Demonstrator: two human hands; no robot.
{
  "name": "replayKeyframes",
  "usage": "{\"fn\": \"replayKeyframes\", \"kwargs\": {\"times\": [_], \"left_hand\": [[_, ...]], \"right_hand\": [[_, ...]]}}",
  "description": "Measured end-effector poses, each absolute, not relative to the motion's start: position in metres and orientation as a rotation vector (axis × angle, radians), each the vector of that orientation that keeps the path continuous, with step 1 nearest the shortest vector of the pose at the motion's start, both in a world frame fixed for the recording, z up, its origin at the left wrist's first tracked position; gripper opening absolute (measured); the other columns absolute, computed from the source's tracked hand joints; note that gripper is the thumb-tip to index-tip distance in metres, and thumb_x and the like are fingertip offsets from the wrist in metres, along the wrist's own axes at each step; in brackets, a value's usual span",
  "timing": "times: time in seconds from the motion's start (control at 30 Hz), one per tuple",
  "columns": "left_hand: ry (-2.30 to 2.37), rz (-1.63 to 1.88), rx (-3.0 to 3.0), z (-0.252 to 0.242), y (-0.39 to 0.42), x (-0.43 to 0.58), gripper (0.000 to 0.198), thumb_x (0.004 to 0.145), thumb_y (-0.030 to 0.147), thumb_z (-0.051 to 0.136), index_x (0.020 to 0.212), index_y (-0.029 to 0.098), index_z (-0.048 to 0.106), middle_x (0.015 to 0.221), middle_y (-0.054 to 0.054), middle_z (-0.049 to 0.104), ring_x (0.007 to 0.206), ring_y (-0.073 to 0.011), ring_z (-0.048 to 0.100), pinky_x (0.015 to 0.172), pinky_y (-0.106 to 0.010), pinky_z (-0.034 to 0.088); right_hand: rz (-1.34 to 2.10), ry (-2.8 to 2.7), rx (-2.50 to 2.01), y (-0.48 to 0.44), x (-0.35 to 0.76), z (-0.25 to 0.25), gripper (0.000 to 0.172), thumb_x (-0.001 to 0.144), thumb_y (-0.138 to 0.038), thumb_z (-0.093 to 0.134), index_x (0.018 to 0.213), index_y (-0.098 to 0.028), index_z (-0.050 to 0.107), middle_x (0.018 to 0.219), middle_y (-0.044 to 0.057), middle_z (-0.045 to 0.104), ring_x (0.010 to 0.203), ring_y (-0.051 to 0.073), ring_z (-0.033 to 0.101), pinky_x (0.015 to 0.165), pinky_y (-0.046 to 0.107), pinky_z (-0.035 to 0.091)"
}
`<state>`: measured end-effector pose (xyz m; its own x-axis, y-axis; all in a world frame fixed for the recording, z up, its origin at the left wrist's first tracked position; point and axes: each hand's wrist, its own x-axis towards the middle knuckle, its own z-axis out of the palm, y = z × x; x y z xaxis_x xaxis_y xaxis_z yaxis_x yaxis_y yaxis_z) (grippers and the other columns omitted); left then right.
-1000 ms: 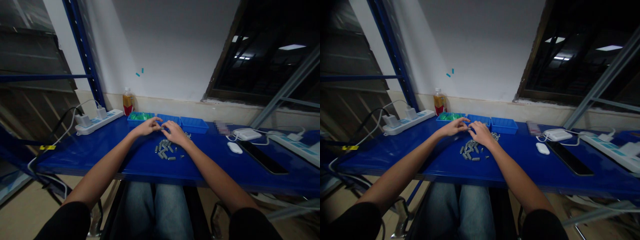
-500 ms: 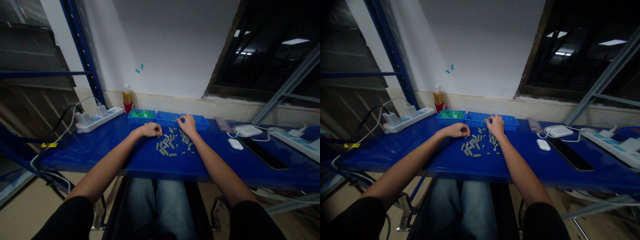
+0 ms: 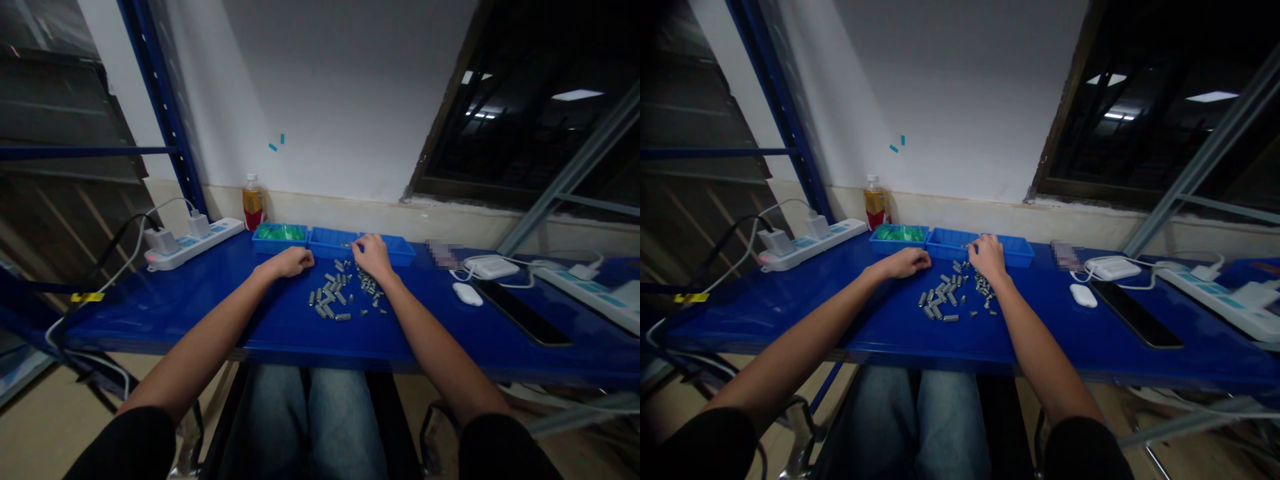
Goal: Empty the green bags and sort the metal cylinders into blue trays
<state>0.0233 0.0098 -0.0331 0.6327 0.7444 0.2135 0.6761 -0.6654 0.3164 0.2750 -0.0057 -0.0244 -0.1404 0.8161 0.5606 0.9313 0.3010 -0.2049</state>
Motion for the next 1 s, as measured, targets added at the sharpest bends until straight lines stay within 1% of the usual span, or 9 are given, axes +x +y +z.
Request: {"fn": "replayKeyframes", "kwargs": {"times": [0.07,0.17,0.27,0.37,0.47,0.67,0.8,0.9,1.0], "left_hand": [[1.092,0.546,2.649,-0.032,0.006,0.03,0.018,0.081,0.022,0.048,0.085,0.015,0.065,0.079,-0.004,0.066,0.072,-0.0153,0.059,0.066,-0.023,0.042],[1.011,0.699,2.553,-0.029,-0.001,0.04,0.016,0.083,0.023,0.048,0.082,0.014,0.062,0.075,-0.003,0.063,0.069,-0.0145,0.057,0.066,-0.024,0.042],[0.964,0.879,2.264,-0.027,-0.007,0.05,0.013,0.084,0.024,0.049,0.079,0.015,0.057,0.072,-0.001,0.06,0.067,-0.0135,0.059,0.063,-0.024,0.044],[0.947,1.056,1.886,-0.026,-0.01,0.056,0.01,0.083,0.025,0.054,0.084,0.015,0.051,0.072,0.0,0.058,0.062,-0.0121,0.061,0.057,-0.022,0.045],[0.928,1.193,1.689,-0.024,-0.013,0.06,0.019,0.08,0.024,0.061,0.089,0.015,0.048,0.065,0.003,0.058,0.056,-0.0104,0.06,0.054,-0.02,0.043],[0.906,1.301,1.626,-0.026,-0.013,0.065,0.021,0.078,0.025,0.064,0.087,0.015,0.048,0.058,0.004,0.058,0.051,-0.0091,0.057,0.052,-0.019,0.043],[0.897,1.226,1.74,-0.024,-0.012,0.064,0.017,0.084,0.03,0.055,0.086,0.013,0.055,0.066,-0.001,0.062,0.057,-0.0114,0.06,0.055,-0.022,0.045],[0.904,1.191,1.963,-0.021,-0.013,0.06,0.023,0.079,0.031,0.06,0.091,0.012,0.062,0.08,-0.005,0.067,0.072,-0.0148,0.063,0.066,-0.025,0.048],[0.994,1.205,2.118,-0.02,-0.015,0.058,0.026,0.078,0.033,0.061,0.091,0.012,0.066,0.082,-0.006,0.069,0.075,-0.0165,0.062,0.069,-0.027,0.047]], "right_hand": [[-0.213,-2.057,-1.501,-0.008,0.273,-0.024,0.028,0.086,-0.032,0.048,0.102,-0.019,0.068,0.1,0.009,0.065,0.102,0.027,0.049,0.086,0.04,0.037],[-0.15,-2.214,-1.382,-0.012,0.271,-0.026,0.051,0.081,-0.03,0.057,0.132,-0.025,0.048,0.11,0.008,0.063,0.109,0.027,0.047,0.089,0.042,0.035],[-0.18,-2.238,-1.319,-0.015,0.267,-0.026,0.063,0.08,-0.029,0.059,0.139,-0.026,0.039,0.12,0.01,0.058,0.116,0.029,0.043,0.092,0.045,0.032],[-0.206,-2.148,-1.251,-0.022,0.26,-0.02,0.052,0.081,-0.031,0.058,0.131,-0.022,0.047,0.116,0.01,0.06,0.112,0.028,0.045,0.09,0.042,0.034],[-0.146,-2.194,-1.126,-0.03,0.248,-0.014,0.03,0.083,-0.032,0.057,0.111,-0.021,0.06,0.099,0.007,0.064,0.099,0.024,0.051,0.085,0.037,0.036],[-0.088,-2.244,-1.047,-0.036,0.23,-0.016,0.014,0.085,-0.031,0.056,0.089,-0.019,0.06,0.087,0.005,0.065,0.088,0.021,0.055,0.078,0.032,0.036],[-0.073,-2.176,-1.095,-0.029,0.233,-0.021,0.016,0.089,-0.03,0.049,0.082,-0.02,0.059,0.084,0.004,0.065,0.085,0.02,0.055,0.077,0.031,0.036],[-0.059,-2.136,-1.13,-0.024,0.237,-0.021,0.025,0.093,-0.029,0.042,0.075,-0.02,0.057,0.079,0.005,0.064,0.08,0.019,0.055,0.075,0.031,0.036],[-0.016,-2.161,-1.119,-0.023,0.238,-0.021,0.024,0.093,-0.03,0.042,0.077,-0.02,0.057,0.076,0.004,0.063,0.077,0.019,0.055,0.072,0.03,0.037]]}}
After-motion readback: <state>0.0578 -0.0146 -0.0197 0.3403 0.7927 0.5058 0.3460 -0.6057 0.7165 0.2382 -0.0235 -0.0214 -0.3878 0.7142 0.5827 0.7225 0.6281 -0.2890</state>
